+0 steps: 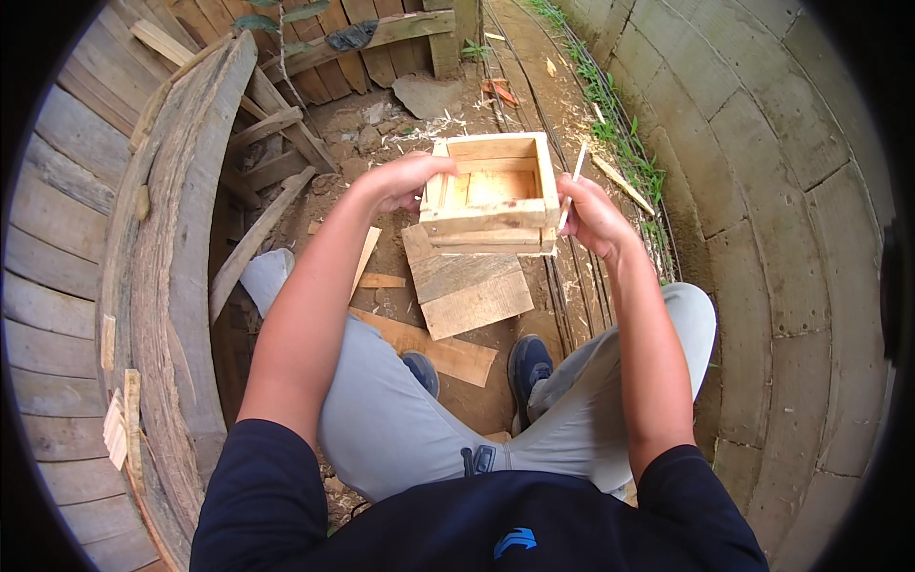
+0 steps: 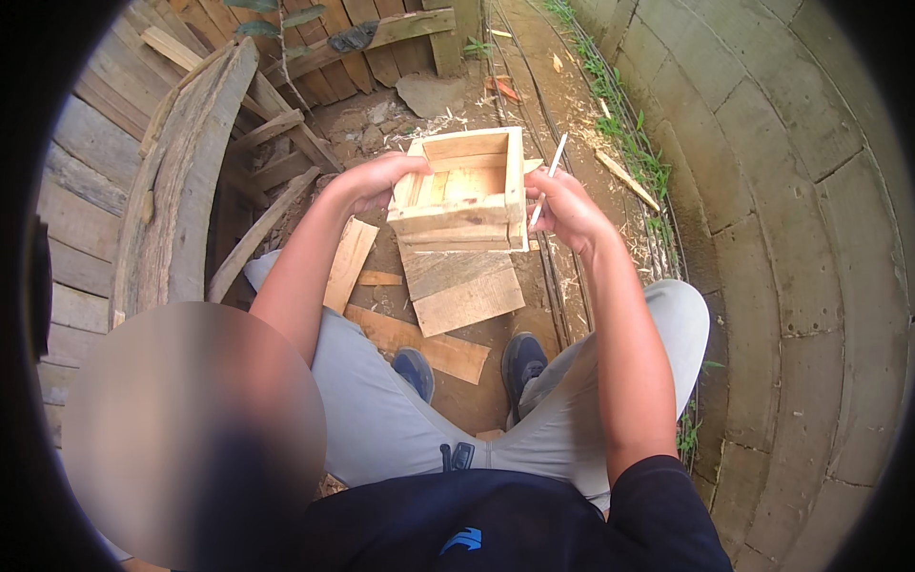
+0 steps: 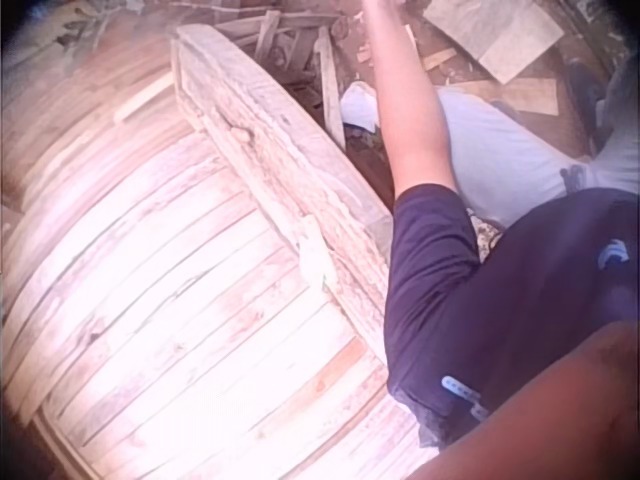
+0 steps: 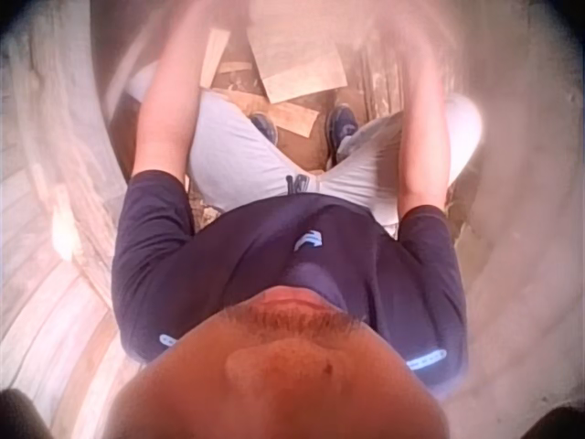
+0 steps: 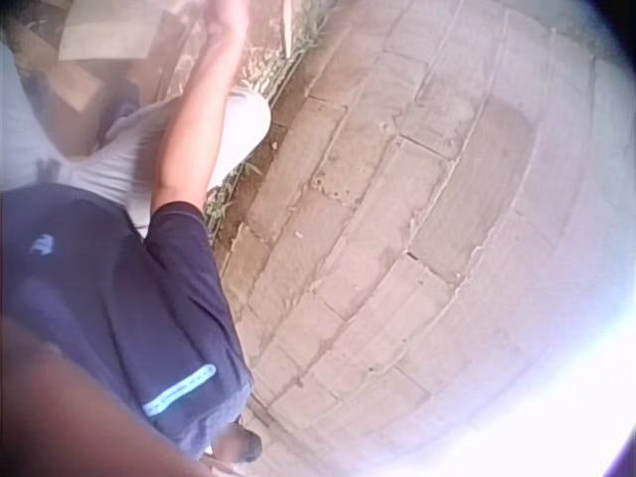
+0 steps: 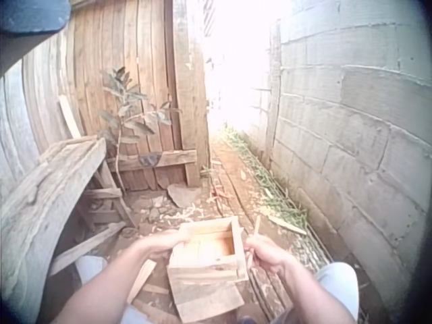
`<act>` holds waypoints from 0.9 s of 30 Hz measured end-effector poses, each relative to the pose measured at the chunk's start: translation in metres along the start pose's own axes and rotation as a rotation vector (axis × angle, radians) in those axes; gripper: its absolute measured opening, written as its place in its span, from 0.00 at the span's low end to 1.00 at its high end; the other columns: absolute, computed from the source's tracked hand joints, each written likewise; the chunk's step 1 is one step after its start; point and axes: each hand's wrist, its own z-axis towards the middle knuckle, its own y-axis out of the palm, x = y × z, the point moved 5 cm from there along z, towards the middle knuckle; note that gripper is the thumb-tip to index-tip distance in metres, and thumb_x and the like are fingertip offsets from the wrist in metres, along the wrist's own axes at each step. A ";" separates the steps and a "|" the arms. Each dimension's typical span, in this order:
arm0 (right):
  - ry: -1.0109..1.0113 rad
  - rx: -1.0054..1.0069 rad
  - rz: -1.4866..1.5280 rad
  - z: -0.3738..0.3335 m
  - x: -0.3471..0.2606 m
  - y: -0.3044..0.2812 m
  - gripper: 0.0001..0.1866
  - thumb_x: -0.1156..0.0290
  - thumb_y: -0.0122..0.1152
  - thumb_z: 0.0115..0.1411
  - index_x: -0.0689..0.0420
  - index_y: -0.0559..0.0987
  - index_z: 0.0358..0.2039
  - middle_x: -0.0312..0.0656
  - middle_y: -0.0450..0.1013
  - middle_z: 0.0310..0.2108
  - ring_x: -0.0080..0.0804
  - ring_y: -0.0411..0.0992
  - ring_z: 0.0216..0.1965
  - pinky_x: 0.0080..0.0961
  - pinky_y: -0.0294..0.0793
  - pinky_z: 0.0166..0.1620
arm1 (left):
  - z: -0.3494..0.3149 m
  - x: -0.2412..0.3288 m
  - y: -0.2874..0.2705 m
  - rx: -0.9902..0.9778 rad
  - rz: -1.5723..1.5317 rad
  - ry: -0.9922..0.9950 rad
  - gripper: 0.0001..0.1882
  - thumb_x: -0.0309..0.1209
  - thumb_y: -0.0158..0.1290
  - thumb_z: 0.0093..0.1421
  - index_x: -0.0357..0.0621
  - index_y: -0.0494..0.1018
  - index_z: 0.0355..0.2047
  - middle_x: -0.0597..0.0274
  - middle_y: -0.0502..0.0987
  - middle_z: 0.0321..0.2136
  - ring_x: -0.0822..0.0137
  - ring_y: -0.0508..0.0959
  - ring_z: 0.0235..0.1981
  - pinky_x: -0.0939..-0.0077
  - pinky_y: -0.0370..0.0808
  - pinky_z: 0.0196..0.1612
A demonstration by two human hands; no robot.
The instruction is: The person assembles a small wooden box by hand, fitting together pre-cut wooden slats and panels. They repeatedly adjust the pieces to ensure a snug fit, occasionally tapping them into place and inspecting the joints.
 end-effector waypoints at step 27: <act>0.369 0.045 -1.098 -0.066 0.171 0.090 0.23 0.58 0.37 0.69 0.66 0.70 0.50 0.64 0.76 0.47 0.59 0.76 0.50 0.48 0.73 0.54 | 0.065 -0.174 0.038 0.469 0.075 -0.324 0.27 0.35 0.44 0.63 0.19 0.68 0.53 0.34 0.80 0.42 0.47 0.86 0.32 0.59 0.87 0.28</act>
